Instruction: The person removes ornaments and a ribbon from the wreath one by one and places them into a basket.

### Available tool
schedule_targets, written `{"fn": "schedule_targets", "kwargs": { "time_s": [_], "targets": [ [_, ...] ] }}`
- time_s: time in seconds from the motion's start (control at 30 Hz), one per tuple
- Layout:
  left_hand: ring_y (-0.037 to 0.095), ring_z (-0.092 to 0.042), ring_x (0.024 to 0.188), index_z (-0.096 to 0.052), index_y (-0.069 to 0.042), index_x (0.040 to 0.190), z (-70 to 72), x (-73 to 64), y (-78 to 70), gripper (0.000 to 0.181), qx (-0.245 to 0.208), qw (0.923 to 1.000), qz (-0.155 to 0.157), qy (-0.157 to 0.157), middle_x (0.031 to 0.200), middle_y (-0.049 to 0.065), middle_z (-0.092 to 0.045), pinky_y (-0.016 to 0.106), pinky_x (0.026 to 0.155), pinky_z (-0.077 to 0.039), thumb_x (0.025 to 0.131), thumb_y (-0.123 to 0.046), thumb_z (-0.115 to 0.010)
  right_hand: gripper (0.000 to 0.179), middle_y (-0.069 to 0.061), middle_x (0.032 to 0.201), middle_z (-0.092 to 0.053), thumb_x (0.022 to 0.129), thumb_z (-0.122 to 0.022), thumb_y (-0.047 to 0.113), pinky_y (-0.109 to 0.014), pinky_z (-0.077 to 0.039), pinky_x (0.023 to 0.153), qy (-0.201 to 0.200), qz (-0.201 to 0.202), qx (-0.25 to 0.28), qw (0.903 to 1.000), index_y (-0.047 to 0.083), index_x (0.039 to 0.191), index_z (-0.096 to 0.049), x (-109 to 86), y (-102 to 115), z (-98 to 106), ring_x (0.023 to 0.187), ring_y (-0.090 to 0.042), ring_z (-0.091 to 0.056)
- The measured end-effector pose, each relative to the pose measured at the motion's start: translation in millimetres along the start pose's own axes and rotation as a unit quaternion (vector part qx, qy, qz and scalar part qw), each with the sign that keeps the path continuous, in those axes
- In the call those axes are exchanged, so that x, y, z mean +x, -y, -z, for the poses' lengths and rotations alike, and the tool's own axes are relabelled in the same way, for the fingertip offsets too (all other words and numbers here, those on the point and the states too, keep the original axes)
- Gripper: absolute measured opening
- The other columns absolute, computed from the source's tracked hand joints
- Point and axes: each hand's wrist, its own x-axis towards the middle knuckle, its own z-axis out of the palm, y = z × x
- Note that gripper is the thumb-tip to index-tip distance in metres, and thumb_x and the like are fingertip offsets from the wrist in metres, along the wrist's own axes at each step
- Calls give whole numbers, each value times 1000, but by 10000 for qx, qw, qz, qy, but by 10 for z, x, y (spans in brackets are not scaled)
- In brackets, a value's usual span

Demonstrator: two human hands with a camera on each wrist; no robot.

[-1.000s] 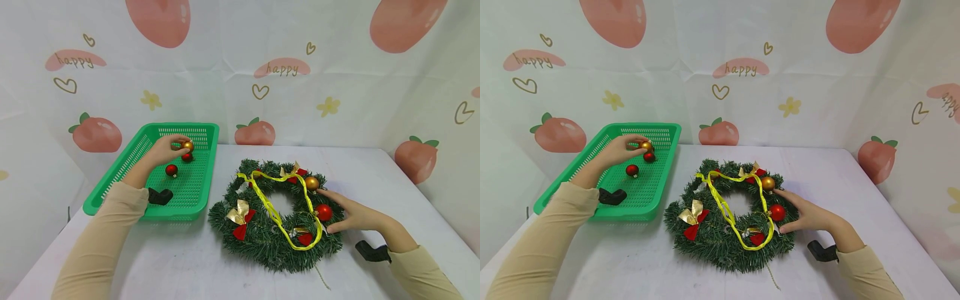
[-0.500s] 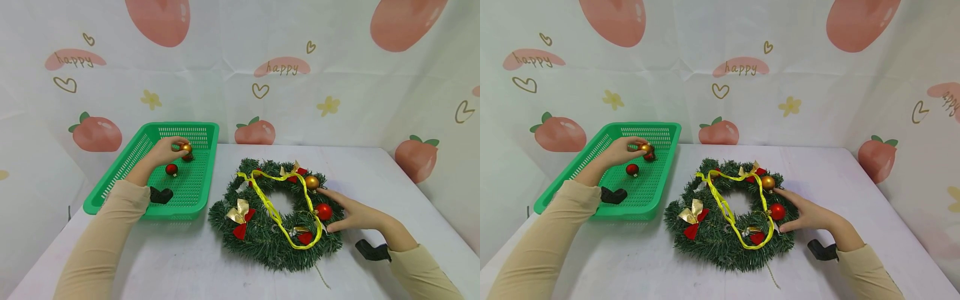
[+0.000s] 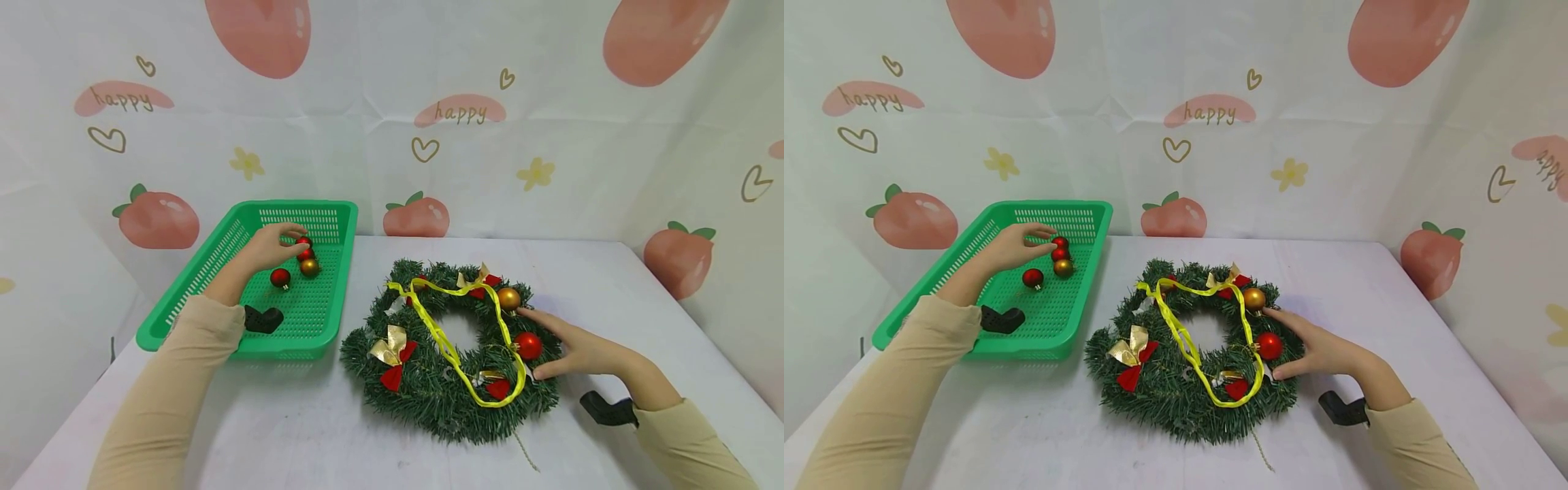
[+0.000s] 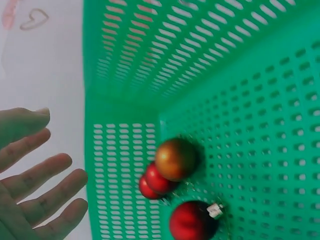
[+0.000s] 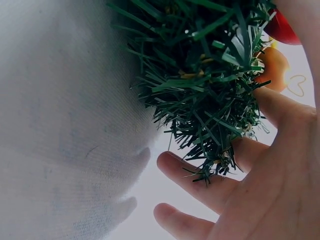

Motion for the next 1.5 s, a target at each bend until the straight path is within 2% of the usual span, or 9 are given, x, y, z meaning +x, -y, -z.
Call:
{"fn": "schedule_targets", "kwargs": {
  "time_s": [0.2, 0.37, 0.57, 0.83, 1.17, 1.33, 1.5],
  "targets": [
    [44, -53, 117, -49, -2, 132, 4, -49, -190, 40, -221, 9993, -312, -59, 133, 25, -51, 51, 96, -46, 95, -19, -52, 96, -31, 148, -21, 75, -77, 32, -75, -29, 92, -4, 21, 13, 10000, 7, 148, -21, -6, -3, -5, 132, -55, -22],
    [40, -56, 116, -51, -3, 130, -46, -129, -475, 38, -290, 9971, -704, 11, 132, 22, -52, 49, 95, -48, 95, -19, -53, 95, -31, 147, -22, 74, -78, 30, -74, -30, 92, -25, 92, -10, 10000, 5, 147, -22, -3, -16, -14, 132, -55, -22],
    [32, -59, 113, -54, -6, 127, -181, -217, -789, 35, -388, 9915, -1231, 136, 131, 15, -55, 44, 96, -49, 93, -16, -56, 95, -31, 147, -23, 74, -78, 31, -74, -30, 92, -39, 105, -16, 9999, 5, 147, -22, -2, -13, -14, 131, -55, -23],
    [29, -61, 109, -57, -5, 124, -382, -339, -1153, 35, -409, 9767, -2063, 427, 127, 13, -59, 44, 97, -48, 90, -14, -60, 96, -32, 147, -22, 75, -77, 30, -74, -30, 93, -26, 150, -3, 9999, 6, 148, -21, -2, -11, -12, 132, -56, -22],
    [20, -66, 100, -61, -6, 119, -667, -359, -1427, 30, -538, 9552, -2808, 764, 120, 9, -63, 35, 94, -52, 90, -14, -61, 96, -31, 148, -22, 75, -78, 30, -74, -30, 93, -15, 161, 32, 9999, 6, 148, -21, 1, -14, -10, 132, -55, -22],
    [20, -64, 103, -60, -7, 121, -809, -364, -1568, 31, -531, 9487, -2949, 1011, 122, 7, -62, 33, 91, -52, 91, -18, -60, 96, -31, 148, -21, 75, -77, 30, -74, -30, 93, 3, 150, 58, 9999, 7, 148, -20, 2, -15, -11, 132, -54, -22],
    [19, -62, 107, -58, -9, 123, -958, -373, -1719, 33, -612, 9436, -2956, 1361, 124, 5, -60, 30, 93, -51, 92, -18, -59, 95, -31, 148, -22, 75, -77, 30, -74, -30, 93, -19, 164, 25, 9999, 5, 148, -21, 5, -16, -10, 132, -55, -22]
  ]
}}
